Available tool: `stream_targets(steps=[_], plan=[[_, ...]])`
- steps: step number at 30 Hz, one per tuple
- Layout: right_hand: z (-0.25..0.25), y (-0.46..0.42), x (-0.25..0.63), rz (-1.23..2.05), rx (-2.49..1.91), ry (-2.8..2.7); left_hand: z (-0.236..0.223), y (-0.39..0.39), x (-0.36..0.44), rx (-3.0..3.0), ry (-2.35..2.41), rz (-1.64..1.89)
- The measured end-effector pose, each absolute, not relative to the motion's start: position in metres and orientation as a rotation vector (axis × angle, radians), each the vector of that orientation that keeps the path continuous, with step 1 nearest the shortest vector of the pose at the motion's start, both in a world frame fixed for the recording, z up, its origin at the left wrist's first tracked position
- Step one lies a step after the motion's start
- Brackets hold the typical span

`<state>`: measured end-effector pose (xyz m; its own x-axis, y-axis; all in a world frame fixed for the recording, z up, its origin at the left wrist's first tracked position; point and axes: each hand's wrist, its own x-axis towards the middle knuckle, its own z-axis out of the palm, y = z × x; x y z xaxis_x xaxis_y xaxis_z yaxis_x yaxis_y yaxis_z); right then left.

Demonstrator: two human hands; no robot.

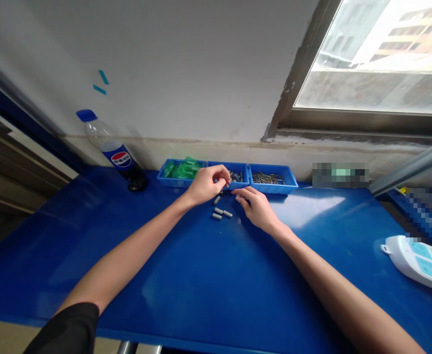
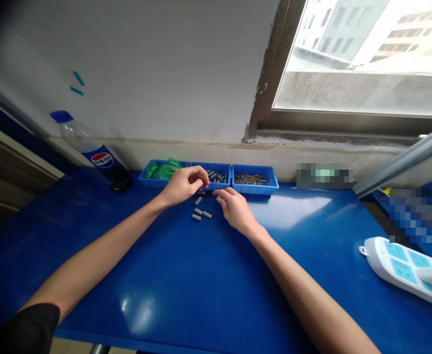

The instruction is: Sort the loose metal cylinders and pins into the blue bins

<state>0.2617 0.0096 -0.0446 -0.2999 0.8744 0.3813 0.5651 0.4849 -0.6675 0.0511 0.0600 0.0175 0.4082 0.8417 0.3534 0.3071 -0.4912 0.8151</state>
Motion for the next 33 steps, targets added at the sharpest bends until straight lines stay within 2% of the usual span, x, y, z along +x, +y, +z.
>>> stream_targets(steps=[4,6,17,33], plan=[[-0.031,0.007,0.255,1.028,-1.042,-1.631,0.021,0.061,0.047,2.109,0.998,0.957],[-0.025,0.007,0.254,1.152,-1.008,-1.420,0.023,0.061,0.046,2.120,0.977,0.927],[-0.019,0.012,0.257,1.256,-0.916,-1.064,0.025,0.063,0.040,2.267,1.013,0.856],[-0.011,0.006,0.254,1.267,-0.934,-1.191,0.025,0.056,0.042,2.261,1.019,1.076]])
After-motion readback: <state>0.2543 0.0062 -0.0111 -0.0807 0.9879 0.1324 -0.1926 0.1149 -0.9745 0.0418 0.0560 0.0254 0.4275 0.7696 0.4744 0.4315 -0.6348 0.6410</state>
